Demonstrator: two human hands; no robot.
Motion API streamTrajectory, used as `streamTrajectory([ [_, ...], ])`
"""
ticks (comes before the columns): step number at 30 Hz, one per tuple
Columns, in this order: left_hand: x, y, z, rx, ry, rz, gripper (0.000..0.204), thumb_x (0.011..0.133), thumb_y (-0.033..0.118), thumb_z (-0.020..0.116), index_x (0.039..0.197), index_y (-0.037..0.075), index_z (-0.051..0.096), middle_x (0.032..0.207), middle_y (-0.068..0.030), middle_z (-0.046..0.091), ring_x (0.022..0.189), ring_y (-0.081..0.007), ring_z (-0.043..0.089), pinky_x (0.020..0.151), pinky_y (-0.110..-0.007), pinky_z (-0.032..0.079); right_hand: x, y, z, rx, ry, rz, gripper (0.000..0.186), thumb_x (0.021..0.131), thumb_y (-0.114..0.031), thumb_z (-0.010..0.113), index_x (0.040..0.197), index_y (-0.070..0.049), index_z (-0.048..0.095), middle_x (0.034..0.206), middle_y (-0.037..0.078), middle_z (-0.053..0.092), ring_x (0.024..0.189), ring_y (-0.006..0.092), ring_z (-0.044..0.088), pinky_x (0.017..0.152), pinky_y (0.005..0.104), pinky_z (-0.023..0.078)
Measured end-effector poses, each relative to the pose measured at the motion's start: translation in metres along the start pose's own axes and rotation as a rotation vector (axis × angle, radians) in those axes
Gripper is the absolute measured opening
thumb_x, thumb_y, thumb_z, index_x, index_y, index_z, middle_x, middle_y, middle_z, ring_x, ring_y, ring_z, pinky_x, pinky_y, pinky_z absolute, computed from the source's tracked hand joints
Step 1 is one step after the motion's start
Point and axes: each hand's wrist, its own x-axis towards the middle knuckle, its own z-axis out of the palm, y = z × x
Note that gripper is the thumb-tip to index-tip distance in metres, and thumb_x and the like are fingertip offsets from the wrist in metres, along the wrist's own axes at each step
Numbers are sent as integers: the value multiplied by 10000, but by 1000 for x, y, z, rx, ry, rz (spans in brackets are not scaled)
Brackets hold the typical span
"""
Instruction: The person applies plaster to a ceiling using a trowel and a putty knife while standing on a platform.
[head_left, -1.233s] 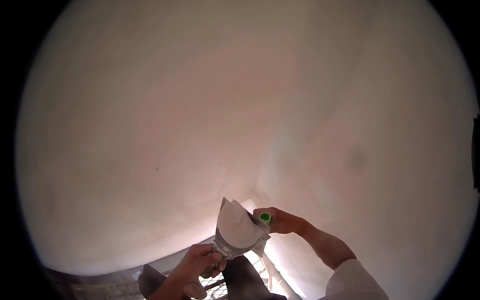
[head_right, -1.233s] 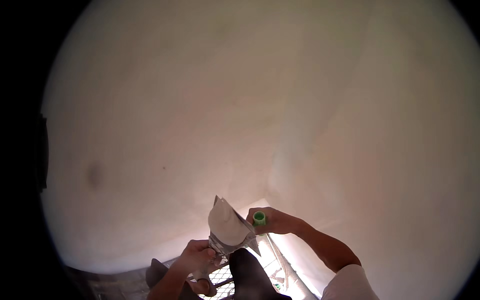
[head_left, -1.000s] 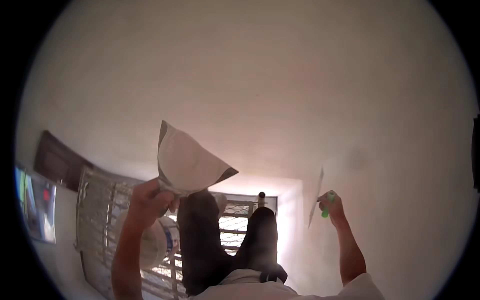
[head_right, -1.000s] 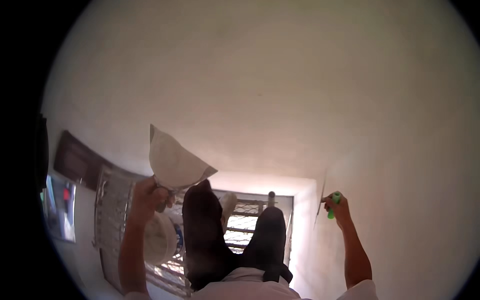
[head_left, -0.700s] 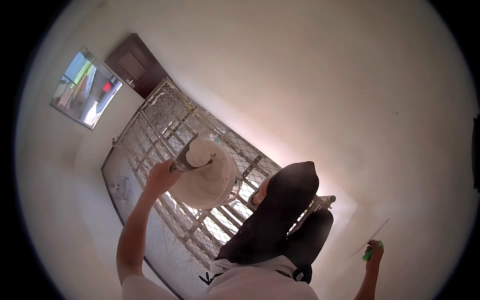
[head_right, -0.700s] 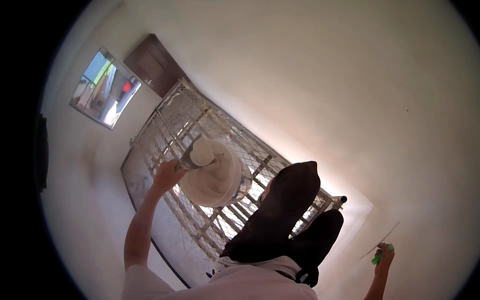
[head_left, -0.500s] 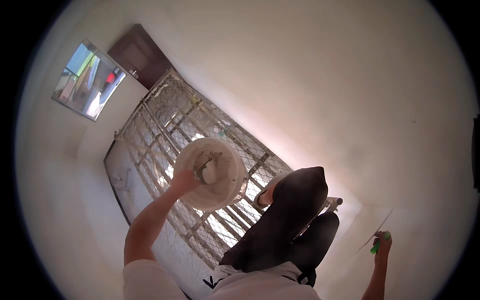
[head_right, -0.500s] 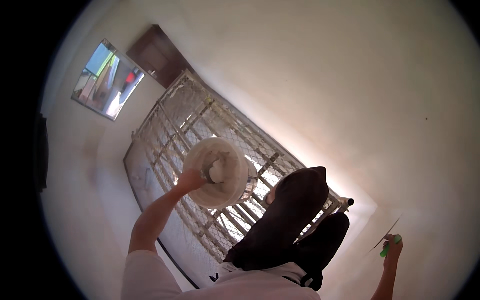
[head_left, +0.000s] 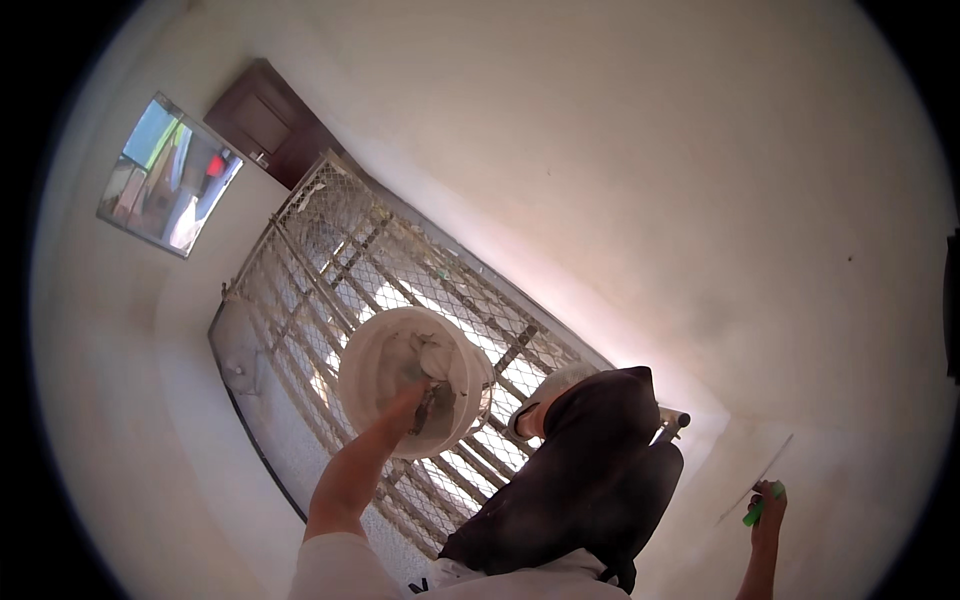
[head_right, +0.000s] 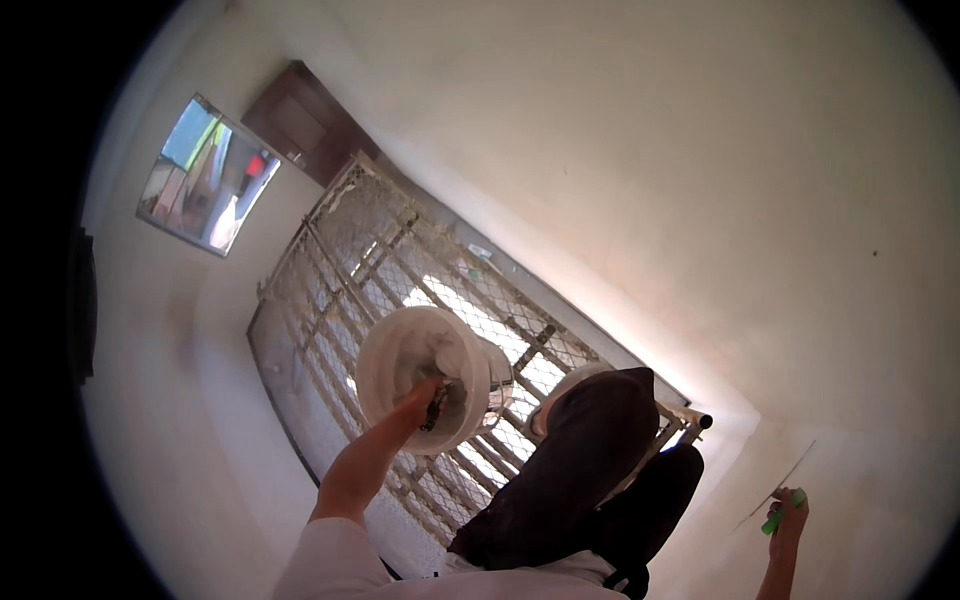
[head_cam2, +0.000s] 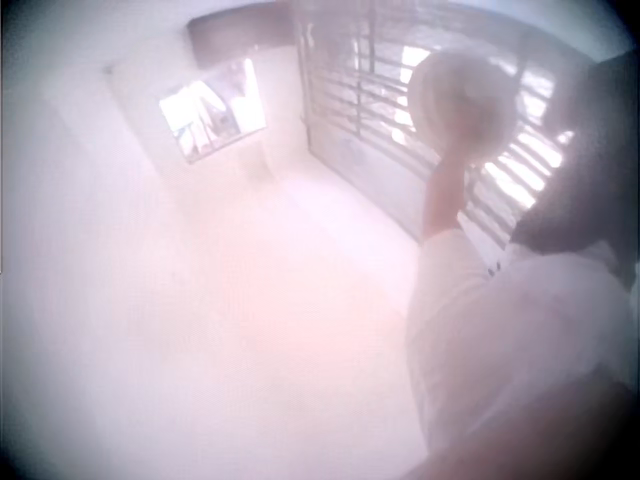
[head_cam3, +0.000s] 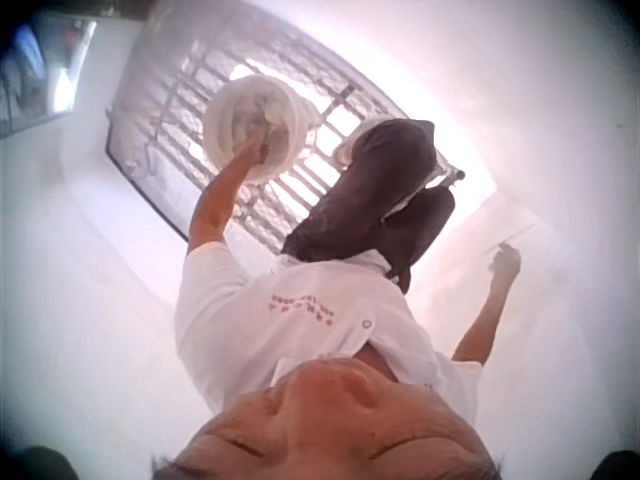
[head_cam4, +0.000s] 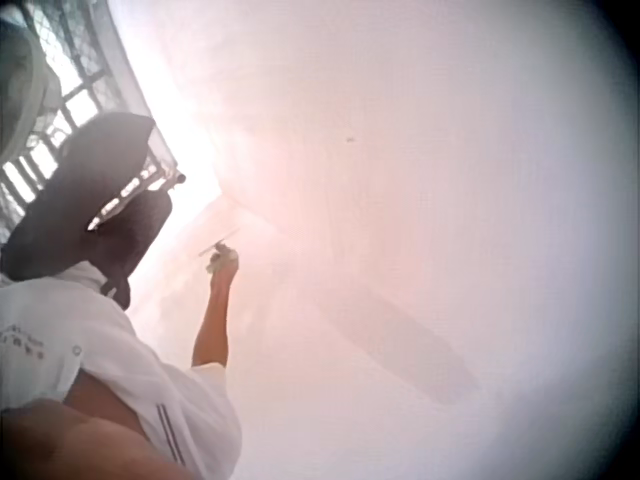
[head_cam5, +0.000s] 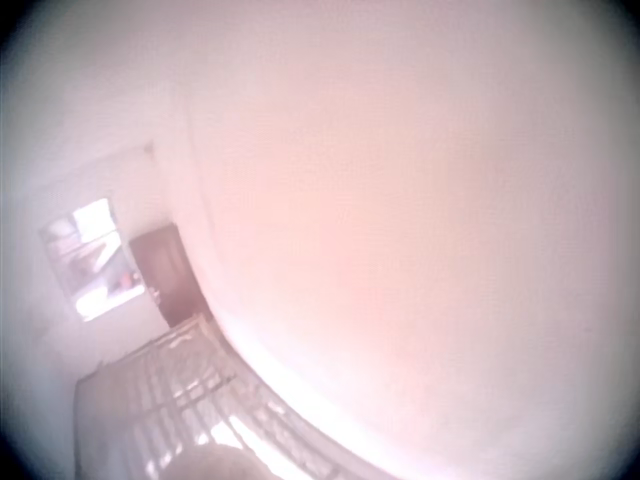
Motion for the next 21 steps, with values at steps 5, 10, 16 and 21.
streamTrajectory([
  [5, -33, -23, -13, 131, 78, 194, 309, 903, 353, 544, 838, 59, 611, 670, -75, 599, 525, -178, 568, 488, -344, 454, -7, -8, 0, -76, -54, -42, 96, 977, -160, 603, 958, -95, 536, 749, 19, 561, 524, 93, 501, 431, 228, 416],
  [10, -84, -26, -19, 14, 271, 337, 283, 893, 296, 541, 874, 22, 611, 636, -72, 582, 534, -157, 563, 488, -342, 441, -21, -36, 20, 202, -122, 87, 158, 993, -243, 607, 939, -110, 540, 675, -26, 470, 508, 75, 469, 423, 216, 395],
  [16, -208, 50, 2, 123, 266, 727, 163, 864, 122, 554, 919, -23, 603, 644, -42, 571, 554, -122, 559, 501, -312, 450, -99, -98, 76, 507, -556, 72, 323, 1017, -430, 549, 932, -121, 589, 711, -10, 558, 552, 103, 503, 458, 250, 419],
  [21, -326, 120, 86, 436, 103, 1041, 133, 878, 59, 653, 965, -41, 642, 789, -80, 662, 699, -130, 616, 653, -261, 474, -161, -135, 131, -675, -796, -776, 329, 907, -217, 719, 1153, -28, 610, 1020, 100, 661, 952, 225, 640, 816, 378, 521],
])
